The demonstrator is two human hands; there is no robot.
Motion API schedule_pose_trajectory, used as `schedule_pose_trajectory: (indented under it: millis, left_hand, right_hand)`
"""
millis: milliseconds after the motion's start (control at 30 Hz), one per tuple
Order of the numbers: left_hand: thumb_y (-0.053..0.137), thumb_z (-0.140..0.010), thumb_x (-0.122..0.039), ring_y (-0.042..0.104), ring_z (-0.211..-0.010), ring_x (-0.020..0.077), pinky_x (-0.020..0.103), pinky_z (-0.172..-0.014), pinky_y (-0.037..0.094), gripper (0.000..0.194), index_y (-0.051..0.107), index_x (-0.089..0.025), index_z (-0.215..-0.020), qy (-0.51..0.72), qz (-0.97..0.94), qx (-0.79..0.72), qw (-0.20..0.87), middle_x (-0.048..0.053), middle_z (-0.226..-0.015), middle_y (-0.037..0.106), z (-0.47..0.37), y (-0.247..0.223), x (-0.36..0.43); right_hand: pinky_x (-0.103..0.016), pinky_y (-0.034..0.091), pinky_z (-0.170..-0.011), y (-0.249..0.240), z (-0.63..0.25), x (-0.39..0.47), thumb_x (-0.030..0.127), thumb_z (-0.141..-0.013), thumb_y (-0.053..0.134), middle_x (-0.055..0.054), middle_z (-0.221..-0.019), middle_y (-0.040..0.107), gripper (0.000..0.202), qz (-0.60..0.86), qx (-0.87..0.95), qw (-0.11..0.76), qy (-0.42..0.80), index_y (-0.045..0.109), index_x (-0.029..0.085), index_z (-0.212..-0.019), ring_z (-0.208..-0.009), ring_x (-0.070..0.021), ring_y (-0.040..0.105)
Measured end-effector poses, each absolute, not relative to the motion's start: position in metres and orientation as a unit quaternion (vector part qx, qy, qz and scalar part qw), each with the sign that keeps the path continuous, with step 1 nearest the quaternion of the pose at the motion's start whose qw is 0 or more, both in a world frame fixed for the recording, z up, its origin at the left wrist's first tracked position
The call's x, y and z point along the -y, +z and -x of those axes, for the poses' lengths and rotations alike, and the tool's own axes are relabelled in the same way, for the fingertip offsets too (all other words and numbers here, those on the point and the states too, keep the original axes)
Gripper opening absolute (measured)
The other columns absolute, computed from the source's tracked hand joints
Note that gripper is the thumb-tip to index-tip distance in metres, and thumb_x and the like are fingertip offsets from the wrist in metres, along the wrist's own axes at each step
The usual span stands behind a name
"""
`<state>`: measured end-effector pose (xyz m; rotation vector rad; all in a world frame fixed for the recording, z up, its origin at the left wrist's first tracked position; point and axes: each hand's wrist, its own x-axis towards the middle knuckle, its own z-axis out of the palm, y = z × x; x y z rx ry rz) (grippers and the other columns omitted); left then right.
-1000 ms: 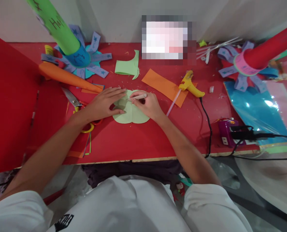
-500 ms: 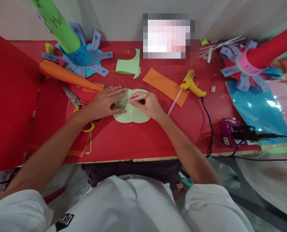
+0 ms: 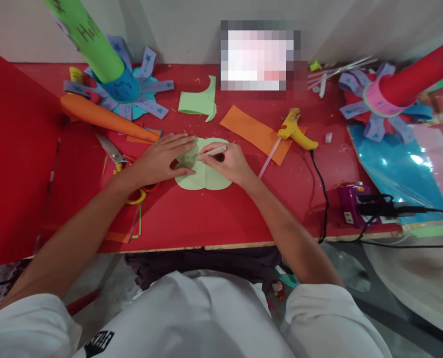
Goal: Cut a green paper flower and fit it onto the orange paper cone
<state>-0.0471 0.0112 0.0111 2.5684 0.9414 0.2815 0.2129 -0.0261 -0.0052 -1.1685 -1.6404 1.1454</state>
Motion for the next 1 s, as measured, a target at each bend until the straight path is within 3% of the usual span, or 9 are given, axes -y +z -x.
schedule_pose_trajectory:
  millis: [400,800,867,1000]
  left_hand:
    - [0.068,-0.096,-0.065,0.037,-0.164,0.0353,0.058,-0.138,0.024,0.084,0.046,-0.024,-0.166,0.105,-0.916,-0.334,0.196,0.012,-0.175,0.042,0.0475,0.0097,-0.0121]
    - [0.070,-0.095,-0.065,0.039,-0.163,0.0359,0.057,-0.137,0.024,0.087,0.045,-0.023,-0.167,0.113,-0.917,-0.334,0.186,0.012,-0.174,0.044,0.0485,0.0059,-0.0117]
    - [0.073,-0.093,-0.064,0.039,-0.162,0.0370,0.058,-0.137,0.026,0.092,0.041,-0.022,-0.168,0.118,-0.912,-0.341,0.193,0.014,-0.173,0.044,0.0478,0.0072,-0.0106]
    - [0.068,-0.096,-0.066,0.042,-0.160,0.0398,0.059,-0.130,0.036,0.105,0.016,-0.023,-0.176,0.150,-0.893,-0.362,0.220,0.018,-0.173,0.043,0.0478,0.0092,-0.0104]
  right_hand:
    - [-0.036,0.060,-0.065,-0.0036,-0.2136,0.0253,0.058,-0.089,0.079,-0.007,-0.085,0.081,0.036,0.453,0.636,0.403,0.477,0.080,0.022,-0.092,-0.081,-0.0254,0.079]
    - [-0.032,0.057,-0.060,-0.0048,-0.2151,0.0242,0.043,-0.089,0.078,-0.004,-0.071,0.076,0.023,0.448,0.649,0.385,0.478,0.078,0.020,-0.086,-0.066,-0.0184,0.070]
    - [-0.031,0.054,-0.056,-0.0042,-0.2153,0.0248,0.045,-0.088,0.079,-0.003,-0.068,0.073,0.026,0.459,0.642,0.396,0.470,0.074,0.020,-0.080,-0.061,-0.0166,0.066]
    - [-0.030,0.049,-0.053,-0.0010,-0.2162,0.0280,0.062,-0.094,0.071,0.001,-0.061,0.062,0.042,0.484,0.606,0.472,0.418,0.069,0.023,-0.079,-0.056,-0.0142,0.058]
